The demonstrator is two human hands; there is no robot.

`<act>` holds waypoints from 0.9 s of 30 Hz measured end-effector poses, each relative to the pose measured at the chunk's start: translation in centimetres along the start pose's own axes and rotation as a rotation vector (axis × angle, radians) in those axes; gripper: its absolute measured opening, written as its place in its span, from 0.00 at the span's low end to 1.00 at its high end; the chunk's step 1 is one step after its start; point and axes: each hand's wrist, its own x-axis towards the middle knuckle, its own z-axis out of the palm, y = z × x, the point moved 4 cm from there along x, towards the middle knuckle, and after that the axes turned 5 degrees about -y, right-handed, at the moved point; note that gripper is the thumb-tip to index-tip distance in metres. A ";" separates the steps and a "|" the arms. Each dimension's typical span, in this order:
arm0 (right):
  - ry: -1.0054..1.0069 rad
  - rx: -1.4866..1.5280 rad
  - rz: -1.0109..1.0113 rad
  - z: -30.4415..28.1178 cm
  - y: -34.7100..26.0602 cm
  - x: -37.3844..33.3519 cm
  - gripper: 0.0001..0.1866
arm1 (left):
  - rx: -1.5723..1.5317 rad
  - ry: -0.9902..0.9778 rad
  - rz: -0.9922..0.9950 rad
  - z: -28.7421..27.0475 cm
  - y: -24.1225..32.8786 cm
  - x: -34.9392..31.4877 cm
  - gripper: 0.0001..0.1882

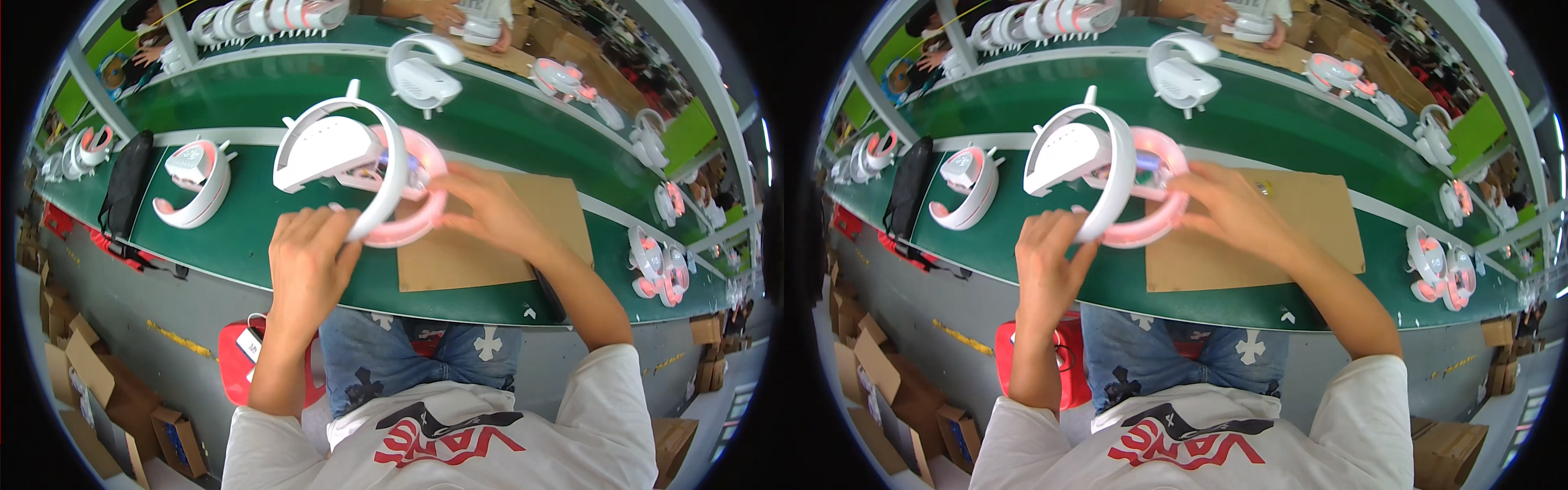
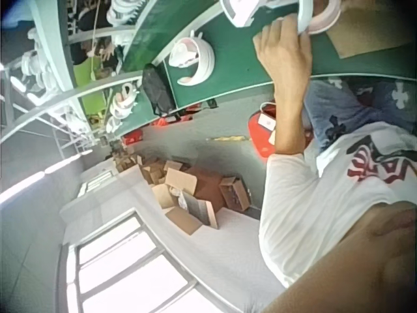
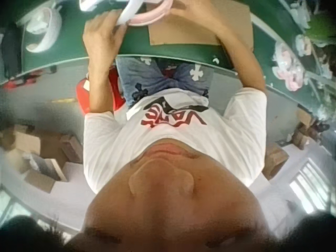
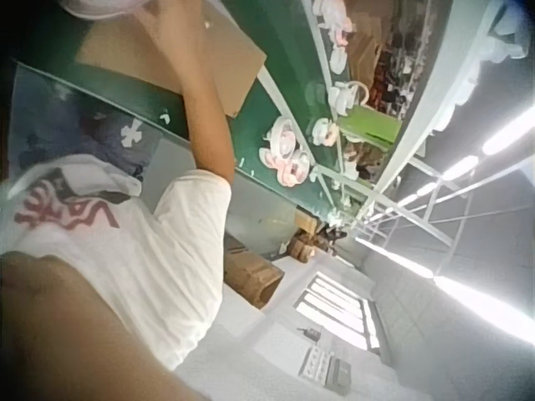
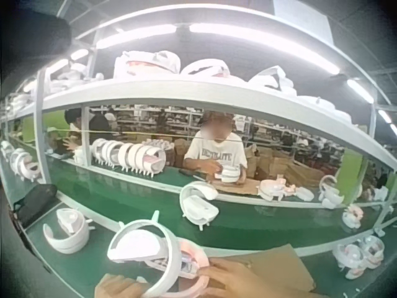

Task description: The person assembles digital clock lamps by fitting the internal components and plastic housing pieces together by hand, then tapping the edges with a small mallet.

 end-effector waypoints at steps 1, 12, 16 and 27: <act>0.005 -0.012 0.086 -0.5 -0.1 -2.3 0.24 | -0.013 0.002 0.020 -0.1 0.9 0.2 0.15; 0.011 -0.011 0.314 1.8 -2.3 -11.1 0.31 | -0.200 -0.234 0.051 3.8 3.0 -0.6 0.12; 0.064 0.100 0.299 1.8 -1.7 -10.7 0.28 | -0.214 -0.186 0.009 2.4 3.4 -0.6 0.12; 0.063 -0.102 0.242 -2.5 -4.5 -10.0 0.25 | -0.201 0.042 -0.122 -3.1 3.2 -1.5 0.13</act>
